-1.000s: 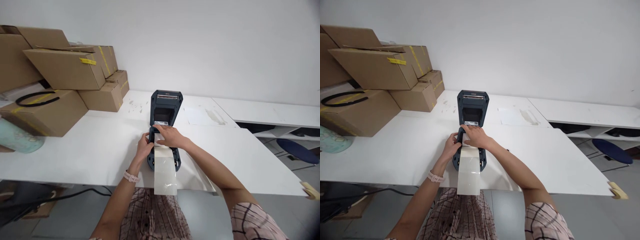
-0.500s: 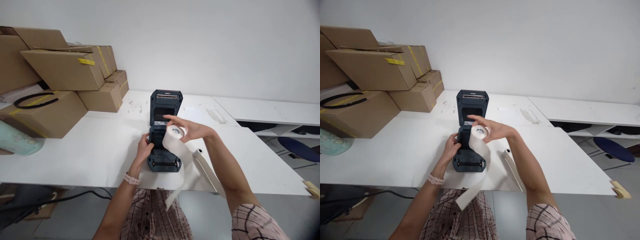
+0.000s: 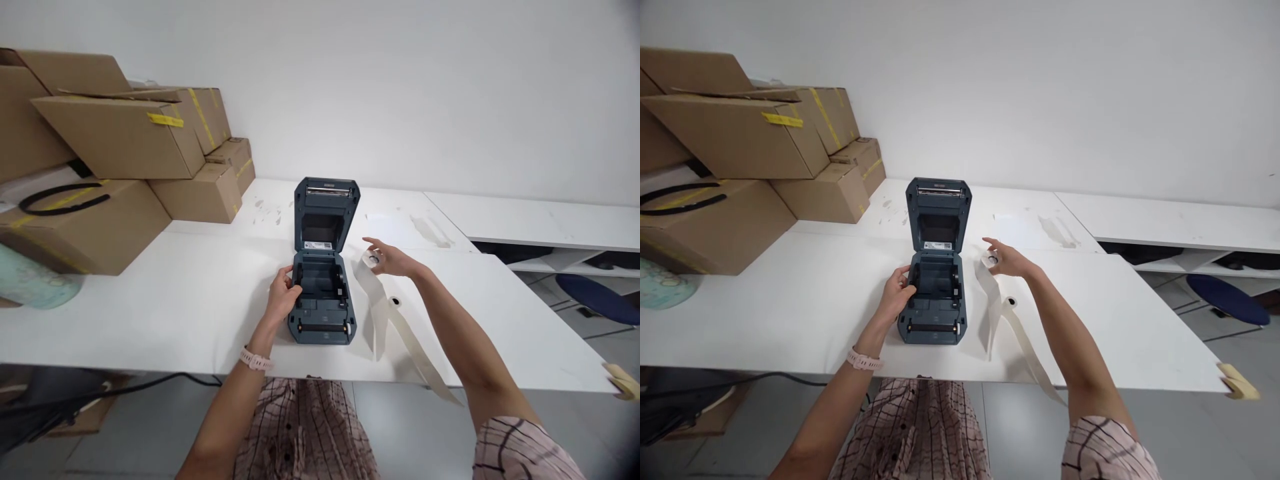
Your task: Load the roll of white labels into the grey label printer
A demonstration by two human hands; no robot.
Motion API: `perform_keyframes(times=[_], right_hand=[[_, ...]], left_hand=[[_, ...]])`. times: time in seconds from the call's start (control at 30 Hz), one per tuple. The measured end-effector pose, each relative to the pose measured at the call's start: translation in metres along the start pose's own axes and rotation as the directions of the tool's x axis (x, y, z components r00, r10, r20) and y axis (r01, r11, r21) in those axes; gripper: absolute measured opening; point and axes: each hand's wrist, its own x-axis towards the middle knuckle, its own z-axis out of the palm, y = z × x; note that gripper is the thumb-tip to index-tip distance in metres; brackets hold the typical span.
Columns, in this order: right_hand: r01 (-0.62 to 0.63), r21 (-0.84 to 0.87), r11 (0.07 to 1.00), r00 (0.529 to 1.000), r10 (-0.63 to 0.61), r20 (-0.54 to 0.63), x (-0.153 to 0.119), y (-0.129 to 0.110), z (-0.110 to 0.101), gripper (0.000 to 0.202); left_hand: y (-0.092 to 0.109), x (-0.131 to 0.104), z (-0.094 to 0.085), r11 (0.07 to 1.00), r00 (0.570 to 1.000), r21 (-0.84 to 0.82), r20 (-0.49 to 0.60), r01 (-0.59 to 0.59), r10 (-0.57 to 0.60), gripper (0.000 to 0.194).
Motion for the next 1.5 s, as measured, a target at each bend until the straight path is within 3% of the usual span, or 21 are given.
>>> perform_keyframes(times=[0.1,0.2,0.3,0.37,0.47,0.53,0.63,0.77,0.87,0.93,1.0,1.1,1.2,1.33,1.4,1.5], right_hand=[[0.037,0.166,0.985,0.999,-0.036,-0.008,-0.033,0.016,-0.013,0.098],[-0.030,0.278,0.960,0.999,0.022,0.032,-0.080,0.045,-0.023,0.079],[-0.074,0.284,0.956,0.990,0.035,0.140,-0.115,0.065,-0.007,0.068],[-0.051,0.279,0.959,0.991,0.015,0.130,-0.124,0.064,0.016,0.069],[-0.057,0.337,0.940,0.997,0.034,0.074,-0.126,0.043,0.049,0.066],[-0.052,0.397,0.916,0.997,0.029,0.065,-0.128,0.025,0.057,0.060],[-0.002,0.442,0.897,0.999,-0.014,0.033,-0.139,-0.001,0.044,0.061],[0.244,0.422,0.873,0.969,-0.231,-0.082,-0.153,-0.058,0.011,0.063],[0.380,0.179,0.908,0.919,-0.392,0.037,-0.133,-0.118,0.007,0.044],[0.402,-0.109,0.909,0.914,-0.391,0.107,-0.100,-0.150,0.021,0.026],[0.359,-0.382,0.852,0.933,-0.321,0.161,-0.060,-0.168,0.043,0.022],[0.317,-0.593,0.740,0.947,-0.211,0.243,-0.011,-0.172,0.075,0.027],[0.308,-0.611,0.729,0.948,-0.184,0.259,0.003,-0.164,0.092,0.029],[0.292,-0.579,0.762,0.956,-0.218,0.195,-0.029,-0.155,0.104,0.031],[0.306,-0.487,0.818,0.950,-0.300,0.092,-0.055,-0.148,0.113,0.031],[0.380,-0.272,0.884,0.904,-0.417,-0.092,-0.090,-0.136,0.132,0.035]], left_hand=[[0.000,-0.001,0.000,1.000,1.000,-0.011,0.003,-0.003,0.003,0.068],[0.001,-0.001,0.000,1.000,1.000,-0.014,-0.004,-0.002,0.002,0.067],[0.001,-0.001,0.000,1.000,1.000,-0.010,-0.021,-0.002,0.002,0.066],[0.001,-0.001,0.000,1.000,1.000,-0.012,-0.029,-0.006,0.006,0.065],[0.002,-0.001,0.000,1.000,0.999,-0.014,-0.033,-0.005,0.004,0.064],[0.002,-0.002,0.000,1.000,0.999,-0.017,-0.033,0.000,0.000,0.065],[0.001,-0.003,0.000,1.000,1.000,-0.027,-0.026,0.004,-0.004,0.065],[0.001,-0.004,-0.001,1.000,1.000,-0.018,-0.014,0.001,-0.001,0.065],[0.003,-0.005,-0.001,1.000,1.000,-0.024,-0.007,0.002,-0.002,0.065],[0.006,-0.005,-0.001,1.000,1.000,-0.026,-0.012,0.009,-0.010,0.065],[0.008,-0.006,-0.001,0.999,1.000,-0.032,-0.012,0.021,-0.022,0.066],[0.009,-0.007,0.000,0.998,1.000,-0.050,-0.001,0.030,-0.030,0.067],[0.009,-0.007,0.000,0.999,1.000,-0.044,-0.004,0.022,-0.022,0.067],[0.009,-0.008,0.001,0.998,0.999,-0.054,-0.016,0.034,-0.035,0.068],[0.009,-0.010,0.001,0.997,0.999,-0.064,-0.010,0.047,-0.047,0.067],[0.010,-0.012,0.002,0.996,0.999,-0.084,-0.012,0.043,-0.044,0.065]])
